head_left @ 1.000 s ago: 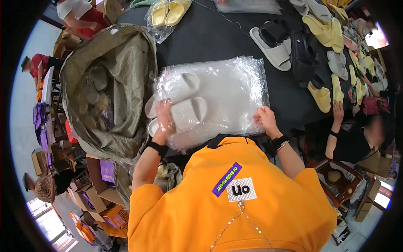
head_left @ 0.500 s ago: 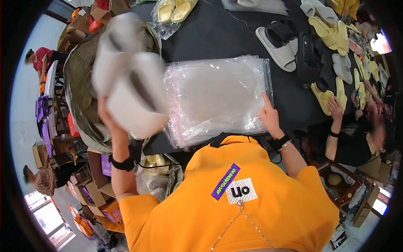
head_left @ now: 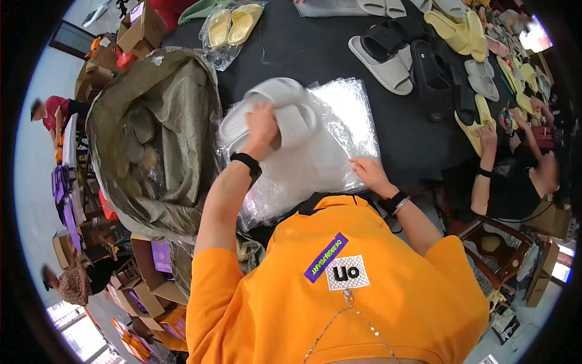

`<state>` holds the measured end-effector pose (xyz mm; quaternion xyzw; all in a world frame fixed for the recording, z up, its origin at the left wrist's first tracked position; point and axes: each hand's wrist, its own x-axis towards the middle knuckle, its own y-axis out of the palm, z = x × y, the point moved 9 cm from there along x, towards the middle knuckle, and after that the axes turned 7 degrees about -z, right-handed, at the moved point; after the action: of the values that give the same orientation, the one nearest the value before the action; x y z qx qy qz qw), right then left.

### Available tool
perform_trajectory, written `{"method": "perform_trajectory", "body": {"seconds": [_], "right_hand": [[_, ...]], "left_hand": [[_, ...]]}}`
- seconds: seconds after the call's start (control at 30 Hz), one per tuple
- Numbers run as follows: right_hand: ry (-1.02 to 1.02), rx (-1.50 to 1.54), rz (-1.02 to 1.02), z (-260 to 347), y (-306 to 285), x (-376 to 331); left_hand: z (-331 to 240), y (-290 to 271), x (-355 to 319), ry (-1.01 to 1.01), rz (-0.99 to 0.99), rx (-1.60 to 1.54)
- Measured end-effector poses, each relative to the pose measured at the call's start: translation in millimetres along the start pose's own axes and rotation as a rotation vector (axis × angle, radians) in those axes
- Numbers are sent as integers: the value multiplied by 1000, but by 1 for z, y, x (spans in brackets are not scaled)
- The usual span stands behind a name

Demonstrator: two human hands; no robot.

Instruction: The recorder is packing various pairs of slides/sandals into plastic bags at a packing station.

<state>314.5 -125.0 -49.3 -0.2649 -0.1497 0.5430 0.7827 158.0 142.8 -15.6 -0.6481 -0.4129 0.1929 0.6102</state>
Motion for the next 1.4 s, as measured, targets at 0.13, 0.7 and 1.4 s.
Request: {"method": "perform_trajectory", "body": {"seconds": [0.13, 0.7, 1.4], "right_hand": [[90, 1, 9, -5, 0, -1], [179, -17, 47, -10, -10, -1], [410, 397, -333, -40, -54, 7]], "left_hand": [[21, -60, 8, 26, -179, -2], [43, -27, -75, 1, -114, -5], [-62, -100, -84, 263, -95, -289]]}}
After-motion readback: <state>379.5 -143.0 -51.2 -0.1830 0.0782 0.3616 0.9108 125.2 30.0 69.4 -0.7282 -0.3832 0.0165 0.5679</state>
